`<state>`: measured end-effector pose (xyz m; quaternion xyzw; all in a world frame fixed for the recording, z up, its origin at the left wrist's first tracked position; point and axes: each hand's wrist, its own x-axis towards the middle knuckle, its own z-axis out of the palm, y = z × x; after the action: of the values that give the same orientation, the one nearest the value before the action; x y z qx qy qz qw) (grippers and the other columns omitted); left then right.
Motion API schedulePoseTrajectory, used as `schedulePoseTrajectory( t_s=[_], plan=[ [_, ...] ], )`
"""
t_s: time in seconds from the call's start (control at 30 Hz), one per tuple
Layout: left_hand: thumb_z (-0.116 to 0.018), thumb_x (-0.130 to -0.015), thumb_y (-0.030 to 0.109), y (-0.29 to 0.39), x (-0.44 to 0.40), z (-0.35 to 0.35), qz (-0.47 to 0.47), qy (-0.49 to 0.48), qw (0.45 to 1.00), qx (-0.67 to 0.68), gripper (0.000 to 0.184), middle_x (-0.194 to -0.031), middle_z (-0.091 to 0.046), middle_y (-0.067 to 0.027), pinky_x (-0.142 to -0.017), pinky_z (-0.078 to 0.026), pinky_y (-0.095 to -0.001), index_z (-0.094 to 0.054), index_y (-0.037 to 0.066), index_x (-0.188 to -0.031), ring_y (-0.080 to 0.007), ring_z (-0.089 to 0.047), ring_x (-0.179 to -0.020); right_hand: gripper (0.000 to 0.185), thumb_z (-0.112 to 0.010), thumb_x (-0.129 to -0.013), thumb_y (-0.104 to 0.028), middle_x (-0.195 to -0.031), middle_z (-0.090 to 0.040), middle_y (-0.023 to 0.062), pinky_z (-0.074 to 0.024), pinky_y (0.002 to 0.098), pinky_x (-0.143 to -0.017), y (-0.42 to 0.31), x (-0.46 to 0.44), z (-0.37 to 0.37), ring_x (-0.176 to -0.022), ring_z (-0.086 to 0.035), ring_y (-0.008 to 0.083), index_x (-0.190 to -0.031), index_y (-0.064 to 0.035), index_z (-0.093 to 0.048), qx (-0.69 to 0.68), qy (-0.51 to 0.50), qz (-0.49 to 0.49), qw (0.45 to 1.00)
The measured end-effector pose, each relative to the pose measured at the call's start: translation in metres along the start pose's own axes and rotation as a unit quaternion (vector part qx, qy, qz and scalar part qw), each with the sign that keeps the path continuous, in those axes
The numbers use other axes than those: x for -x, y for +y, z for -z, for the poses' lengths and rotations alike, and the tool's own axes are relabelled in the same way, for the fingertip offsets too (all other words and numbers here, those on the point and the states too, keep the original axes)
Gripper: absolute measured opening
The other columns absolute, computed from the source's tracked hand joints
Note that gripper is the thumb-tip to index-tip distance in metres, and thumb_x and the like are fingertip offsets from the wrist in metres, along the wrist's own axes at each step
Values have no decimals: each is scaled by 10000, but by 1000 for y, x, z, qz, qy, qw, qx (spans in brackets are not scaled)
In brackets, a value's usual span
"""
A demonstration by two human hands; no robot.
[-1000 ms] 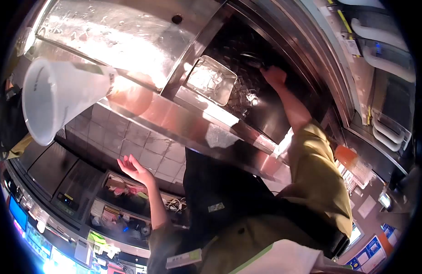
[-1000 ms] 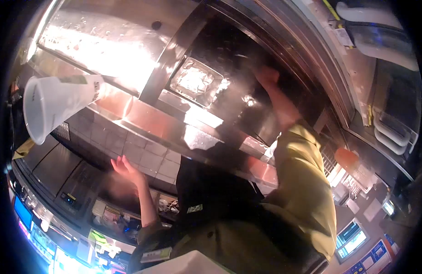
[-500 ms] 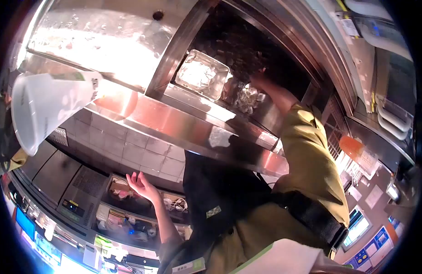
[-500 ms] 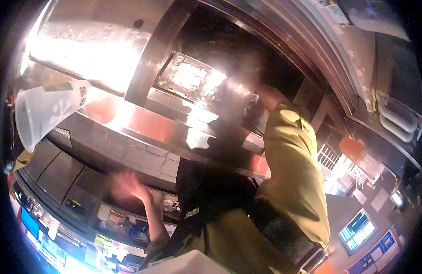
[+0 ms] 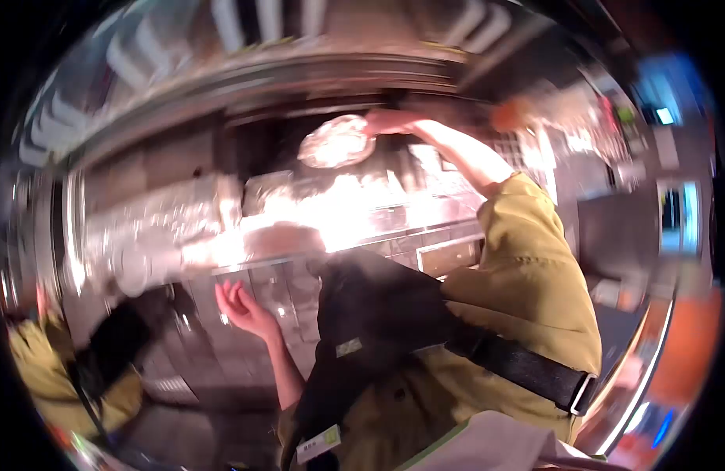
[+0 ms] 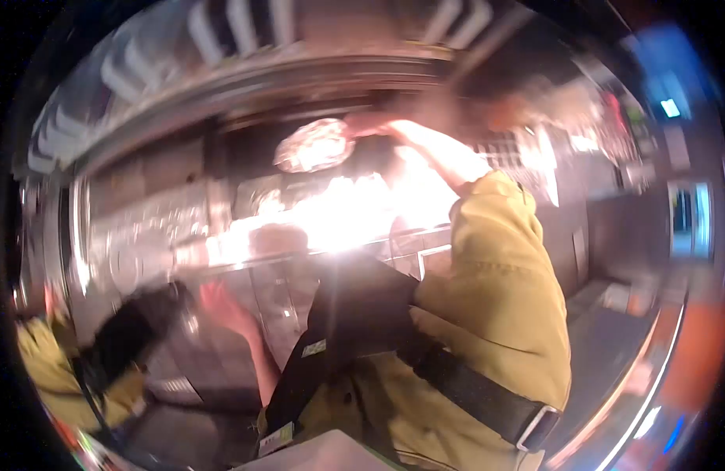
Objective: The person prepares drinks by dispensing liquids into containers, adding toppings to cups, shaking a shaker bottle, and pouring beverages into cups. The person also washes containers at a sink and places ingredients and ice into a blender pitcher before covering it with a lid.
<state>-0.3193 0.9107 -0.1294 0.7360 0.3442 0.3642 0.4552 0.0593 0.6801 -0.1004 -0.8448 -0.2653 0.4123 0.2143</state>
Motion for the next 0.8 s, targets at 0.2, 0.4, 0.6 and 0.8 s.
schedulePoseTrajectory(
  t_s=[0.2,0.4,0.6,0.8],
  plan=[
    [-482,-867,27,66,-44,-96,-45,-163,969,183,347,-1031,-546,-123,-856,-401,-266,-411,-37,-1201,-158,-525,-931,302,-470,-816,-271,-546,-504,8,-370,262,-567,50,150,22,-541,-458,112,-643,-45,-571,-174,125,35,976],
    [-565,-814,60,185,-46,-254,-262,-401,862,163,317,-1041,-585,-133,-810,-444,-279,-514,8,-1122,-173,-574,-929,251,-464,-824,-200,-512,-469,-9,-304,232,-404,126,303,54,-431,-397,71,-673,-32,-574,-184,352,-133,908],
    [-638,-728,136,326,24,-442,-450,-564,670,173,500,-1117,-539,-124,-886,-415,-349,-457,63,-1189,-247,-533,-1036,361,-489,-796,-339,-591,-553,53,-307,268,-383,226,403,137,-428,-427,111,-798,-4,-625,-186,444,-272,833],
    [-705,-661,169,376,90,-547,-515,-620,578,128,839,-1329,-313,-213,-1026,-262,-375,-236,92,-1352,-317,-284,-1253,341,-439,-797,-259,-694,-619,150,-466,382,-536,240,428,204,-590,-601,260,-728,38,-592,66,395,-373,837]
  ],
)
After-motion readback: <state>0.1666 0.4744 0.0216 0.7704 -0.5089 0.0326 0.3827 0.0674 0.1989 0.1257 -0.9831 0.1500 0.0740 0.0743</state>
